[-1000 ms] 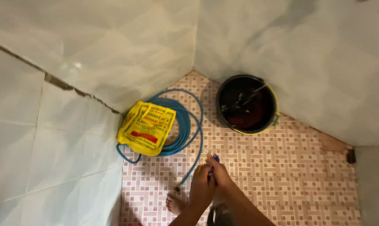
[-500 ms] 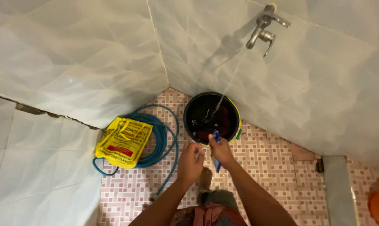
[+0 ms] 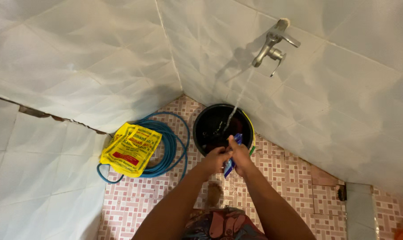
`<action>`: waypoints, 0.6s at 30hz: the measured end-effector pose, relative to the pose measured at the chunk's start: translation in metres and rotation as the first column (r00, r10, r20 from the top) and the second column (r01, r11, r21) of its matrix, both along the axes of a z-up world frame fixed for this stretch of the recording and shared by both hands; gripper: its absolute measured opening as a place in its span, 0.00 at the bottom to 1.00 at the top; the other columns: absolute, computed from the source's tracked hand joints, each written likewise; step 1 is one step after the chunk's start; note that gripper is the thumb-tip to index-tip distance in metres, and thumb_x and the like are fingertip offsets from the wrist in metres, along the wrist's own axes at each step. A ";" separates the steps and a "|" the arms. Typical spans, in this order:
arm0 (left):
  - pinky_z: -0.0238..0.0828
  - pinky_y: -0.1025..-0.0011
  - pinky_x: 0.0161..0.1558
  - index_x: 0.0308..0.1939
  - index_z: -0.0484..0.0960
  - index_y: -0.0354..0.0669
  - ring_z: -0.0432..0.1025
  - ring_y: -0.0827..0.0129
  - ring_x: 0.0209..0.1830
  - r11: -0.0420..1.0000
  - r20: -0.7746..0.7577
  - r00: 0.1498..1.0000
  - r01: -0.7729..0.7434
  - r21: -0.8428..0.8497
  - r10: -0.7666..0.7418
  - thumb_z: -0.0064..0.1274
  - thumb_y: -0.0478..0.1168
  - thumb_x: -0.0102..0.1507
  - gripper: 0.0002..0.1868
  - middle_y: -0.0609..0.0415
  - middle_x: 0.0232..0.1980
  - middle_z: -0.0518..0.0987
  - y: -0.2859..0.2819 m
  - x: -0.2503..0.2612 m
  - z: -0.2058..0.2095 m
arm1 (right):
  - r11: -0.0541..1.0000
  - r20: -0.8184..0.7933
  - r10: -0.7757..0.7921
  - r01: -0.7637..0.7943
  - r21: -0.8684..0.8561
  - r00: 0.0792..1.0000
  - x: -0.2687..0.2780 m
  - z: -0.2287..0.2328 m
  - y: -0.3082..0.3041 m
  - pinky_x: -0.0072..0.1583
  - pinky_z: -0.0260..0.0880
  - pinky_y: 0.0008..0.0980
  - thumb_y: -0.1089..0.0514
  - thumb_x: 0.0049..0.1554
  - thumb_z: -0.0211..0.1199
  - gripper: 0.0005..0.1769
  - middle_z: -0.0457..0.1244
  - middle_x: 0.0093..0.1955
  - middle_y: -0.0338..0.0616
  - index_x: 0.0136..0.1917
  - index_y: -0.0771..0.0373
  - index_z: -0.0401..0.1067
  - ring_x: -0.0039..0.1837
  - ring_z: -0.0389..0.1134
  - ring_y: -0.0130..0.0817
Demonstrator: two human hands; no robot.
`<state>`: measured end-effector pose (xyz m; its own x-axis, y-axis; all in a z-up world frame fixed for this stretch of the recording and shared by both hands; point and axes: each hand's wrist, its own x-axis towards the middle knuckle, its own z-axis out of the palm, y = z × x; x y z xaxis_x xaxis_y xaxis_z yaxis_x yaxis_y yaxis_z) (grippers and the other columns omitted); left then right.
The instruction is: The person washes a dark cloth by hand in a bucket of soapy water, rinses it under a tap, and wrings it out. They also handle a yellow bag and a black trash bag, placing leaves into the trash bag.
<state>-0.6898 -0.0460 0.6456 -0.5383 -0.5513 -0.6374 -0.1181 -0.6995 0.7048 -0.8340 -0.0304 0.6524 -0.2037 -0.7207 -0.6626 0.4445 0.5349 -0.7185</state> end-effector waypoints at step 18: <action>0.71 0.64 0.41 0.56 0.77 0.46 0.73 0.69 0.40 0.994 0.161 0.981 0.109 -0.011 -0.106 0.50 0.49 0.66 0.18 0.57 0.42 0.78 -0.041 -0.002 0.037 | 0.968 0.345 0.232 -0.183 -0.170 0.910 -0.005 0.051 -0.024 0.64 0.70 0.45 0.37 0.65 0.53 0.32 0.69 0.61 0.52 0.58 0.71 0.71 0.59 0.71 0.44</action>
